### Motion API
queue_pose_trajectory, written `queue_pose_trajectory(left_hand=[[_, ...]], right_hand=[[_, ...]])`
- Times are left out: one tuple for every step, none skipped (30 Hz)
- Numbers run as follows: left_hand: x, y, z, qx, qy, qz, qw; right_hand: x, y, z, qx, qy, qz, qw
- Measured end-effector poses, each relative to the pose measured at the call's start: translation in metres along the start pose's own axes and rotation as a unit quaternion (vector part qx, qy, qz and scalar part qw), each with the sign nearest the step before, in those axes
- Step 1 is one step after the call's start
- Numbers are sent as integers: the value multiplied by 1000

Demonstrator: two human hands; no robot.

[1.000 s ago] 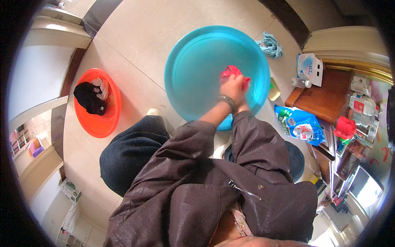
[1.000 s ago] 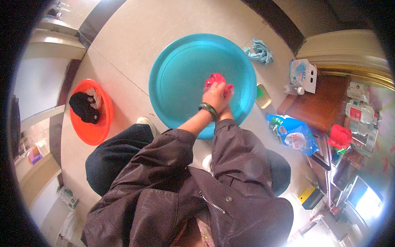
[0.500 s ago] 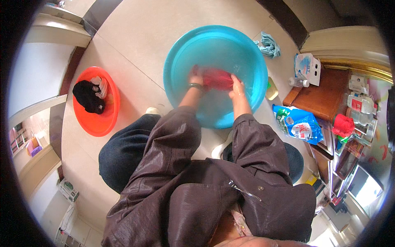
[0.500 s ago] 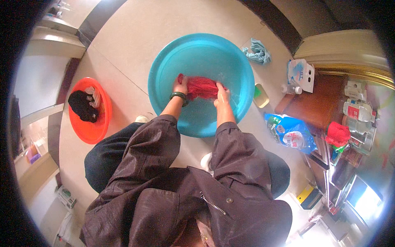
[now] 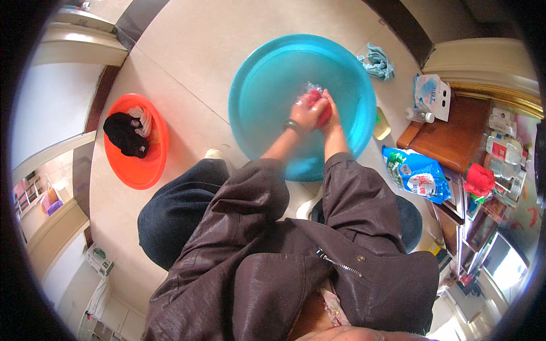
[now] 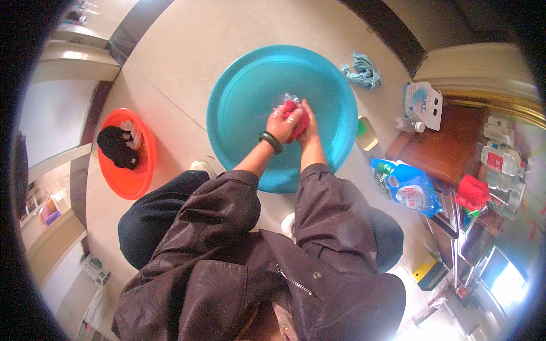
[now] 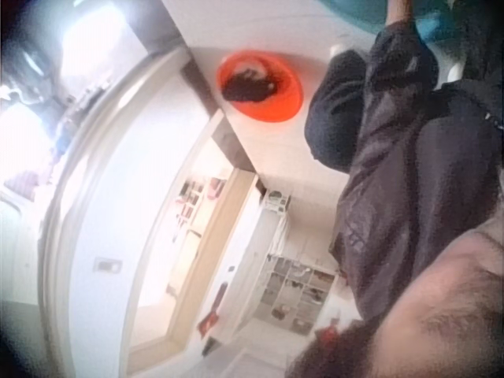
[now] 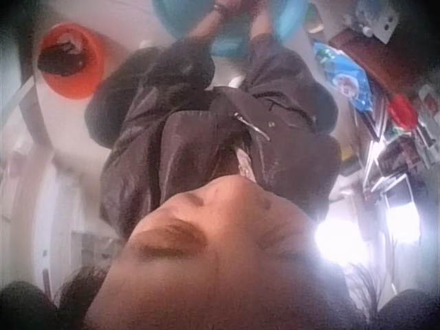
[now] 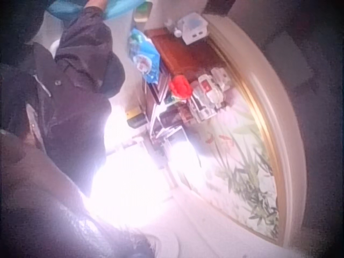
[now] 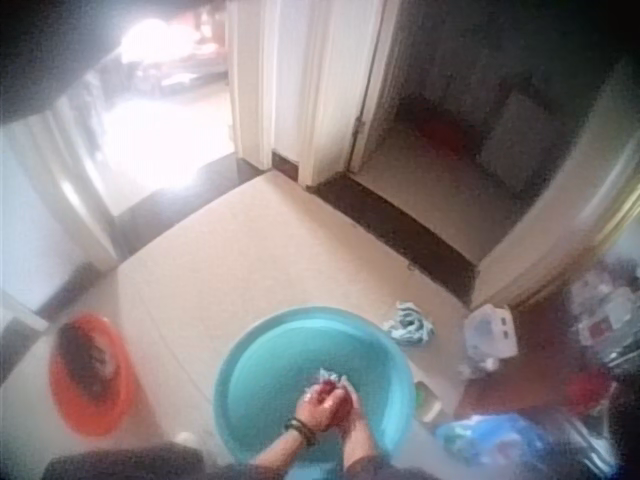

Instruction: The person washes a dark garment and a red cloth by hand in a blue basin of water, rinsing and wringing each item. They place the dark garment into an orange basin and continue washing the red cloth, then carry the orange basin into an adjacent room.

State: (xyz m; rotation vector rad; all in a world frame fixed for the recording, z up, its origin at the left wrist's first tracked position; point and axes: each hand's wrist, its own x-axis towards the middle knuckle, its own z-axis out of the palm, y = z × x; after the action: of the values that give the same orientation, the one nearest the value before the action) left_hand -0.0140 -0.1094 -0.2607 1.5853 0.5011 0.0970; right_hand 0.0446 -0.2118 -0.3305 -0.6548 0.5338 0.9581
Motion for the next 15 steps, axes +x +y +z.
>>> queue_pose_trajectory(left_hand=[[-4,13,8,39,5,49,998],[-12,22,14,112,25,97,989],[-17,30,19,133,-2,146,980],[-25,35,24,177,-21,156,972],[-30,39,28,225,-49,149,962],[-30,41,30,308,-82,127,939],[-28,40,29,304,-35,96,947],[-23,37,25,300,-2,59,952],[-14,33,21,293,28,19,955],[-6,27,11,302,45,-10,952],[1,19,3,304,64,-34,950],[8,11,-6,258,79,-54,961],[12,3,-16,213,90,-72,970],[15,-6,-25,186,97,-92,973],[16,-13,-32,159,104,-121,974]], right_hand=[[2,2,-3,10,-30,5,999],[5,3,-6,17,-49,3,999],[6,5,-9,23,-67,-1,997],[10,7,-8,29,-79,-7,996],[7,10,-10,29,-85,-15,996],[8,13,-8,31,-90,-21,995],[5,18,-5,26,-82,-34,996],[0,22,-2,21,-73,-46,996],[-5,26,4,12,-63,-57,996],[-10,29,10,-6,-40,-67,997],[-16,30,15,-25,22,-64,997],[-20,30,21,-62,28,-75,995],[-22,26,26,-81,55,-68,993],[-23,21,30,-95,74,-62,991],[-22,15,31,-112,60,-63,990]])
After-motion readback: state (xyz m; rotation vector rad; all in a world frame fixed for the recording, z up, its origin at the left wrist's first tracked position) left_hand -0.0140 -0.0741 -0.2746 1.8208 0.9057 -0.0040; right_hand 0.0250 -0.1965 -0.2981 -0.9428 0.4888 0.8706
